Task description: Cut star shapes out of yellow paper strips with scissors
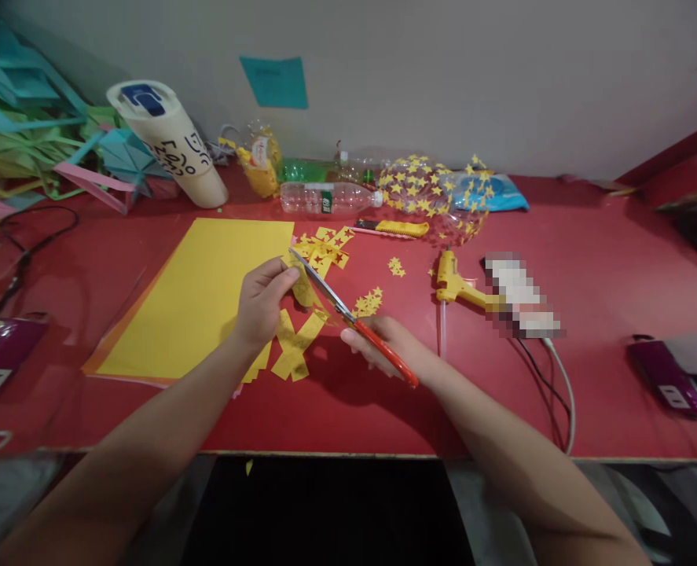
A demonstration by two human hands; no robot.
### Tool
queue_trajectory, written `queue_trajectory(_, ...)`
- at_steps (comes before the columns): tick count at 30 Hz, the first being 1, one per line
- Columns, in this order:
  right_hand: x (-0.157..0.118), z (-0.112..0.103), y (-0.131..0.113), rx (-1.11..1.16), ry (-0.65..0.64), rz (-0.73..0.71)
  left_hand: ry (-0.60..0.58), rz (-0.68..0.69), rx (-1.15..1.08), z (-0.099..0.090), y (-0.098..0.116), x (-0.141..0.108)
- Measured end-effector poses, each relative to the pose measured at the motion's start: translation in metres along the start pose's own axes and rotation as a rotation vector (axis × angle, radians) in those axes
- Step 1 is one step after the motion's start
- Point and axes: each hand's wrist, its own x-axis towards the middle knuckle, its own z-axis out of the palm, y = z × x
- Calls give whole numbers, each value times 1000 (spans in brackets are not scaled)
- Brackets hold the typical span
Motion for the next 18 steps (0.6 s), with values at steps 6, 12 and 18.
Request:
queue_trajectory(6, -1, -1, -1, -34, 0, -9, 22, 31, 2, -4, -4, 2)
queue_trajectory(12, -3, 1, -4, 18, -8, 7, 19, 36, -2, -4, -6, 3)
queue_trajectory(18, -4, 7, -7, 29, 10, 33, 27, 19, -9, -2, -5, 3)
